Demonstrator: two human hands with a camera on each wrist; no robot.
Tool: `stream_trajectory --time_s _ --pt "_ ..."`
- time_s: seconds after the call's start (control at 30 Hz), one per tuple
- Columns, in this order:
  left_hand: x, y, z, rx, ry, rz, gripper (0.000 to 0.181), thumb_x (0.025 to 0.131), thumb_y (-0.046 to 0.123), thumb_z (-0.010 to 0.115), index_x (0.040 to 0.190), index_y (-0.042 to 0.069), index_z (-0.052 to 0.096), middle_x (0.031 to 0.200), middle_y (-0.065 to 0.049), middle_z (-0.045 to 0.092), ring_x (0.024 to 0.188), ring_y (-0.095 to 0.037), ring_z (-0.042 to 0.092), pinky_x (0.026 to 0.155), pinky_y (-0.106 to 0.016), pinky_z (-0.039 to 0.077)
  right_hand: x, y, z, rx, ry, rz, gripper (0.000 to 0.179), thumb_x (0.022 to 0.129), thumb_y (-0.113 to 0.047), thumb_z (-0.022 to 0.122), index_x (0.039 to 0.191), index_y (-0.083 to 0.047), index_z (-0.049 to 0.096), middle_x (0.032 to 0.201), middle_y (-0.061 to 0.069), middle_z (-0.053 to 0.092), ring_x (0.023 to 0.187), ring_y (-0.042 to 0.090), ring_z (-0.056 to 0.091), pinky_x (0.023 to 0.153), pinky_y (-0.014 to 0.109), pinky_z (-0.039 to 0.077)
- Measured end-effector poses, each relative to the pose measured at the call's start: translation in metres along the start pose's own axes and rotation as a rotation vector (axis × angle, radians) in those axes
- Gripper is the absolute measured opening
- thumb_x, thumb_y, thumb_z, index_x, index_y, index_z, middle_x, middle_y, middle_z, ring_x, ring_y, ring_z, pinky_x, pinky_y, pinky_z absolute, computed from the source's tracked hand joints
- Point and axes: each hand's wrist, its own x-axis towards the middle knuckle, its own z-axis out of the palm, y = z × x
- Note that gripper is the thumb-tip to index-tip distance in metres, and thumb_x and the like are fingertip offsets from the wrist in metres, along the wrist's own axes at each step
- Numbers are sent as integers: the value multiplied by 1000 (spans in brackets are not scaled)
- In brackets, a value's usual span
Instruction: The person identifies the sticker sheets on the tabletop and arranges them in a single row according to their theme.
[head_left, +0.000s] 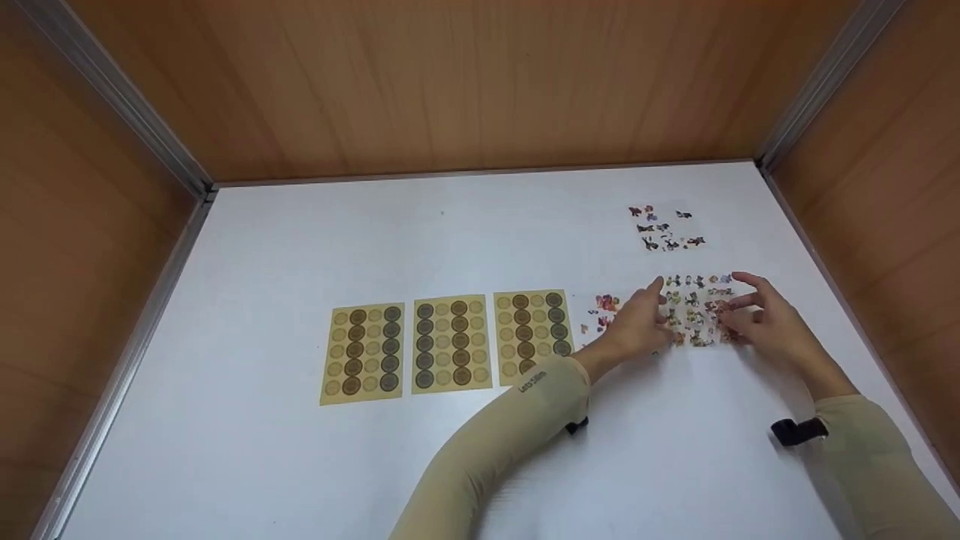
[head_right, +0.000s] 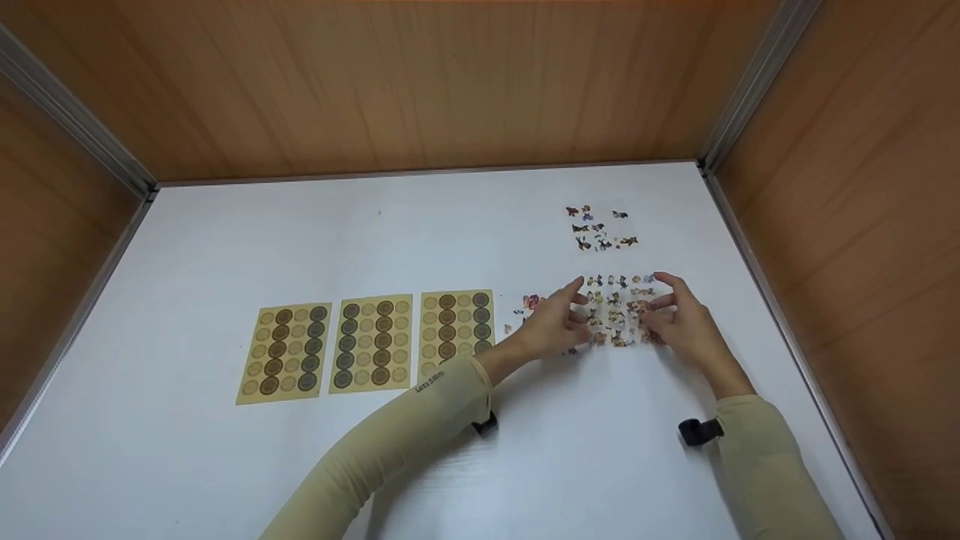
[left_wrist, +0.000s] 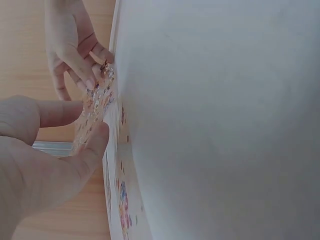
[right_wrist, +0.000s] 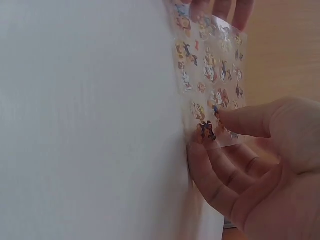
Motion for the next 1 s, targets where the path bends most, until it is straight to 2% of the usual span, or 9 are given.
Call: stream_trajectory --time_s 0.23,0.43,0.53,0.7,1.0 --pt "1 3 5 -5 -9 -34 99 81 1 82 160 5 24 142 -5 55 102 -7 61 88 -12 50 -1 -3 3 -168 43 -44 66 98 -11 67 154 1 34 120 27 58 91 35 66 60 22 54" --pt "0 0 6 34 -4 -32 99 78 -1 83 159 2 26 143 -10 52 99 -8 64 85 -10 50 -1 -3 5 -251 59 -72 60 95 -7 70 147 6 43 121 30 53 85 33 63 58 23 51" --pt "0 0 5 53 0 -32 100 79 2 84 159 1 26 142 -14 51 95 -7 63 87 -11 49 -2 -2 6 -265 69 -80 59 95 -7 70 146 6 45 121 30 53 85 33 62 58 23 50" --pt "0 1 3 91 3 -28 98 80 6 83 159 1 25 140 -14 53 92 -5 60 99 -14 45 -4 -2 6 -269 73 -91 57 96 -11 71 145 7 46 121 31 55 88 34 61 58 26 50" --pt "0 -2 5 58 5 -42 98 80 4 82 160 3 25 144 -13 52 102 -10 64 95 -15 49 -5 -5 7 -268 -7 -60 63 97 -26 71 147 3 46 130 30 51 99 39 57 71 40 49"
